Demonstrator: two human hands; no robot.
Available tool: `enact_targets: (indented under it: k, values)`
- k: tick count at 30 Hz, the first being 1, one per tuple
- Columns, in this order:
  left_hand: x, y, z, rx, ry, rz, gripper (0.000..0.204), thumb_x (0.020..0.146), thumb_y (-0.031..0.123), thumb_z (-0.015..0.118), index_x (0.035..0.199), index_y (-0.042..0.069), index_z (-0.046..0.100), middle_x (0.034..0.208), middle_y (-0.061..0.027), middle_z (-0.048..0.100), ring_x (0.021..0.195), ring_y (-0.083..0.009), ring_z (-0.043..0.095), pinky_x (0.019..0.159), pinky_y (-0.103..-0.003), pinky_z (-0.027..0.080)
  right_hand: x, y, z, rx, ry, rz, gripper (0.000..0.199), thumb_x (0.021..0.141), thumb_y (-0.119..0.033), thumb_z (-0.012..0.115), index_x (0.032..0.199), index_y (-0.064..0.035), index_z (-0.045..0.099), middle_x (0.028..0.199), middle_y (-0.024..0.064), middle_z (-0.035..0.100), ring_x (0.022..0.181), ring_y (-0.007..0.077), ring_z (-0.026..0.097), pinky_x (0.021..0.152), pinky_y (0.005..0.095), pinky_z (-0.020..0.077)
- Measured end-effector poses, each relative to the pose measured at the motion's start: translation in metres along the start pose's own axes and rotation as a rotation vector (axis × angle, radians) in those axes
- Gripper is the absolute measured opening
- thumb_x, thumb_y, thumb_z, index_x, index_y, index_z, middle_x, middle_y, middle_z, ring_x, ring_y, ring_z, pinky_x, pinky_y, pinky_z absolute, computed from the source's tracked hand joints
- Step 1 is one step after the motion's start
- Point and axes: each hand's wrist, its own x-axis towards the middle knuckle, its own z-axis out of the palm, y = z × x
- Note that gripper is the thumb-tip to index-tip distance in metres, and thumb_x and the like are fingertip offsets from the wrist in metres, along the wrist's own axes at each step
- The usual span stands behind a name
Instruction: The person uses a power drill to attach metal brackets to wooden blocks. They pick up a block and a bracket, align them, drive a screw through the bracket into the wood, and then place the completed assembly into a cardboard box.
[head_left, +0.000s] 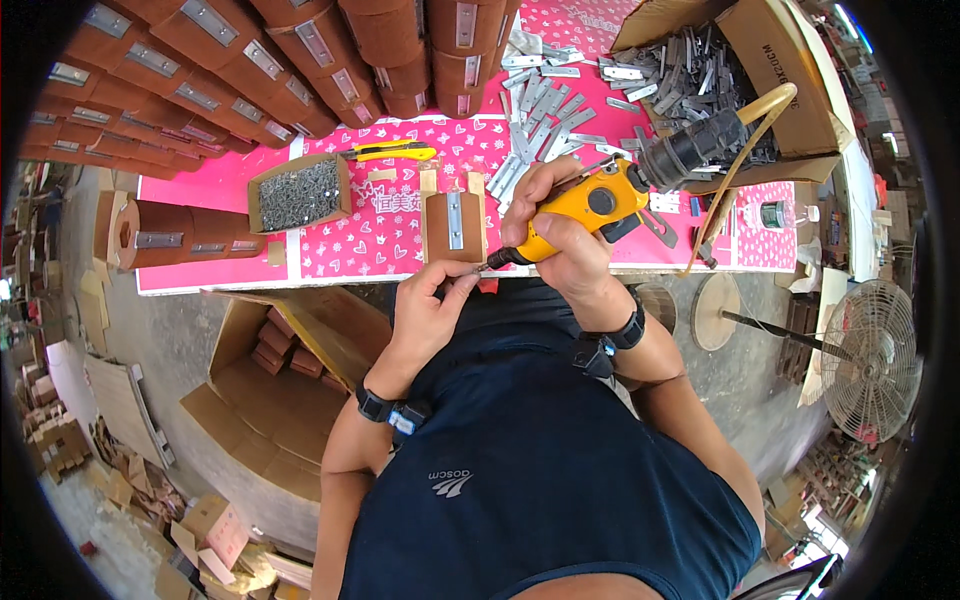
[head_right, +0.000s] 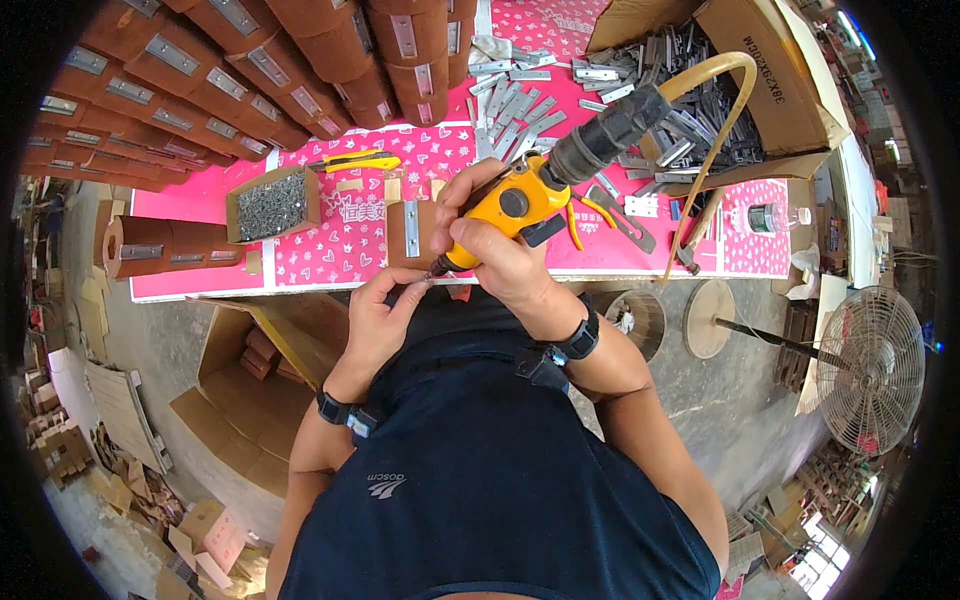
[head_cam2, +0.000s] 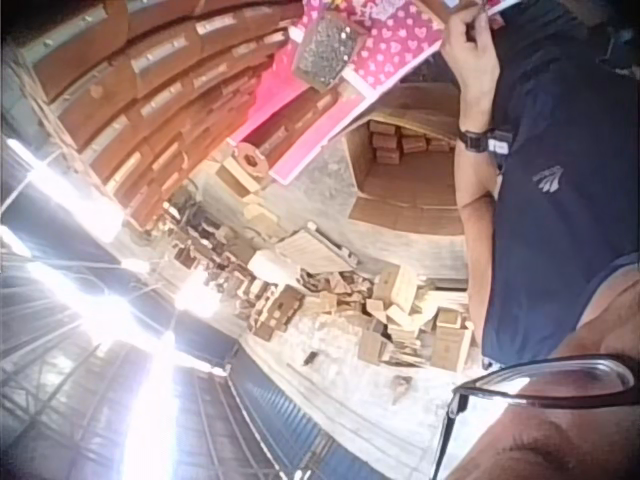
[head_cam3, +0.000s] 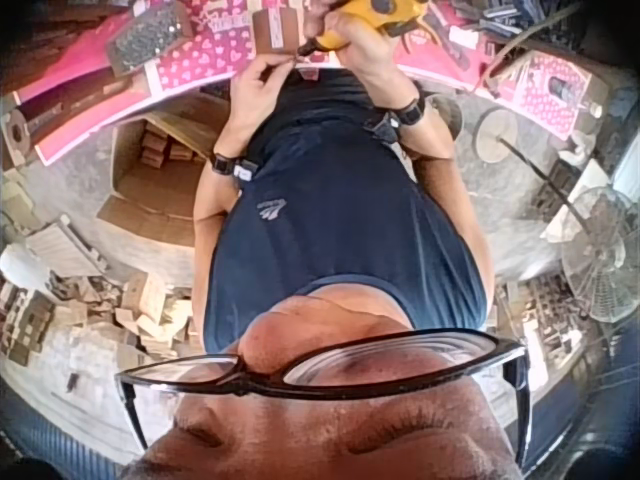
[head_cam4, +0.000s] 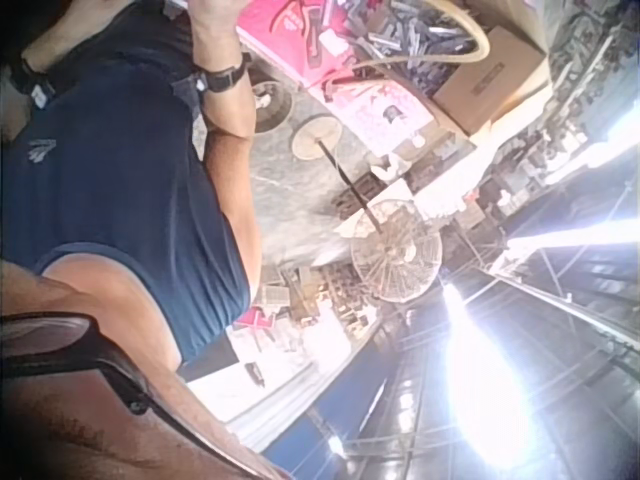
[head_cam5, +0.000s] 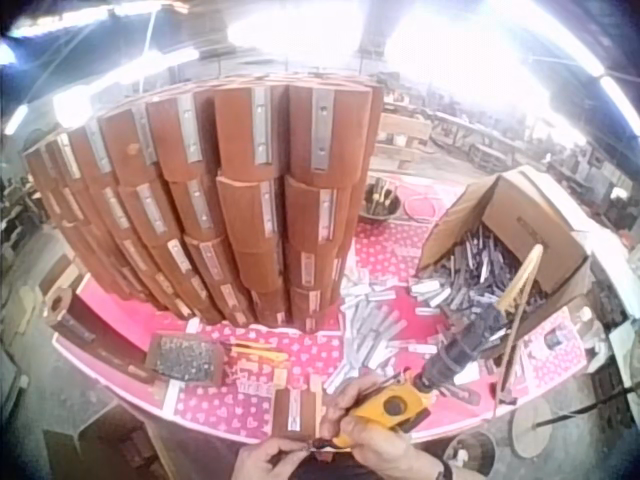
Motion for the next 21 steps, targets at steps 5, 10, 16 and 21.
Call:
enact_targets:
  k: [5,10,16,21]
  values:
    - [-0.002,0.001,0.001,0.001,0.026,0.002,0.011,0.093,0.005,0.074,0.103,0.000,0.073,0.093,-0.0067,0.076,0.084,-0.0108,0.067,0.079,-0.027,0.053,-0.002,0.000,0.001,-0.043,-0.013,0.013,0.024,0.080,0.001,0.064,0.103,-0.0008,0.058,0.088,0.0107,0.064,0.072,0.0190,0.066,0.069,0.0323,0.0573]
    - [0.004,0.000,0.001,0.078,0.080,0.111,0.013,0.088,0.003,0.076,0.101,0.002,0.075,0.099,-0.0091,0.074,0.089,-0.0181,0.069,0.082,-0.031,0.054,-0.001,0.007,0.001,-0.143,-0.093,-0.012,0.024,0.082,0.002,0.063,0.106,-0.0012,0.056,0.088,0.0091,0.064,0.075,0.0163,0.066,0.071,0.0301,0.0554]
    - [0.034,-0.015,0.000,0.389,0.284,0.339,0.015,0.080,0.008,0.079,0.095,0.006,0.078,0.119,-0.0115,0.067,0.114,-0.0309,0.059,0.099,-0.042,0.047,0.013,0.022,0.007,-0.293,-0.154,-0.050,0.026,0.083,0.004,0.063,0.107,-0.0030,0.055,0.091,0.0075,0.063,0.080,0.0130,0.063,0.072,0.0286,0.0522]
    - [0.043,-0.029,0.003,0.400,0.315,0.270,0.016,0.077,0.011,0.080,0.093,0.010,0.081,0.127,-0.0118,0.065,0.124,-0.0347,0.052,0.106,-0.045,0.043,0.023,0.041,0.005,-0.425,-0.209,-0.073,0.027,0.082,0.003,0.066,0.107,-0.0030,0.057,0.092,0.0058,0.062,0.083,0.0123,0.060,0.076,0.0291,0.0498]
